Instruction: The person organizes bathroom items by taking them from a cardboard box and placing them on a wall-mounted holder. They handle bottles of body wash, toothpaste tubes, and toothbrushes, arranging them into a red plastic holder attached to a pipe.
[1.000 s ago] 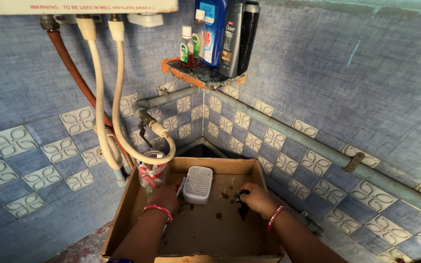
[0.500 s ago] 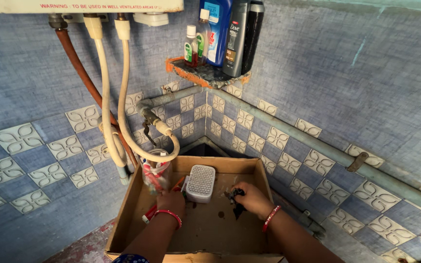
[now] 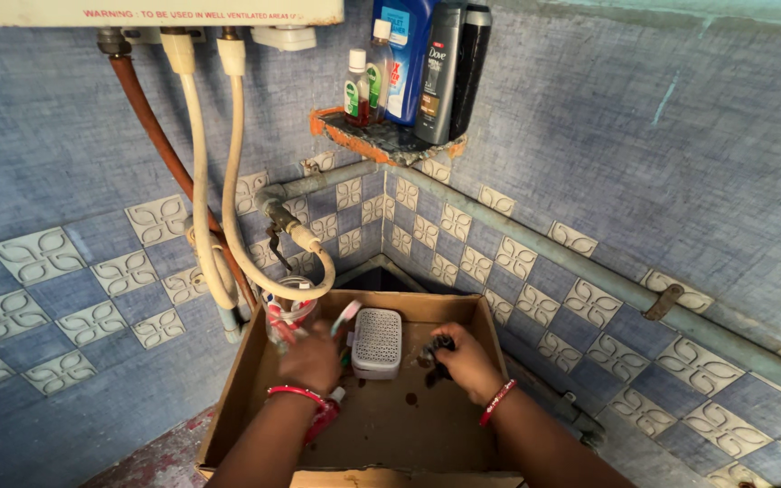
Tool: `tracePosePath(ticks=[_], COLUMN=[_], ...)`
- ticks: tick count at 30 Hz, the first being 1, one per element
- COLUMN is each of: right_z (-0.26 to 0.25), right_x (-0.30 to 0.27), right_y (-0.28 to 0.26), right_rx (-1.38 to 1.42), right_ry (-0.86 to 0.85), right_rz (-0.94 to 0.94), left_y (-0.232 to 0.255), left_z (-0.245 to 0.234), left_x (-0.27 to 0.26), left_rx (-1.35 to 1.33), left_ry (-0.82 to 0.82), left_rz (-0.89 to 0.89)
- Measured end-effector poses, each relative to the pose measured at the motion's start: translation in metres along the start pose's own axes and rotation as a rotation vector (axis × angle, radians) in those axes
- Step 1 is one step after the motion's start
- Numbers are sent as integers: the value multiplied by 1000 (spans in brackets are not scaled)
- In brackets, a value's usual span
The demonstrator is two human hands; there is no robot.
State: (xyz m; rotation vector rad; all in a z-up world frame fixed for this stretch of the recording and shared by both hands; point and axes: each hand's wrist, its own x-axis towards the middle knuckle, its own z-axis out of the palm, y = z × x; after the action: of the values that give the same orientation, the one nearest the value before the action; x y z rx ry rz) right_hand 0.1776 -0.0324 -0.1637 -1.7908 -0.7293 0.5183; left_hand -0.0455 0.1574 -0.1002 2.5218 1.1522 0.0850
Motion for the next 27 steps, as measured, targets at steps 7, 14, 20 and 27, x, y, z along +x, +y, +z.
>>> tracePosePath(ticks=[7,14,20,27], right_z=[42,21,-17,3], right_x=[-13,-18,-23,-19], right_y=[-45,-70,-89,-86], right_rx=[1072,1045,1104,859], right_ry=[-146,-117,-248,246], right_rz=[167,35,-211,-11], left_y=[72,100,90,108], left_z=[20,44,38,45], left_x=[-44,-41,-46,-68], left_rx=[-441,-1172,-1436,-263], left_ry=[235,111,-520,491], left_rz=[347,505,203,478])
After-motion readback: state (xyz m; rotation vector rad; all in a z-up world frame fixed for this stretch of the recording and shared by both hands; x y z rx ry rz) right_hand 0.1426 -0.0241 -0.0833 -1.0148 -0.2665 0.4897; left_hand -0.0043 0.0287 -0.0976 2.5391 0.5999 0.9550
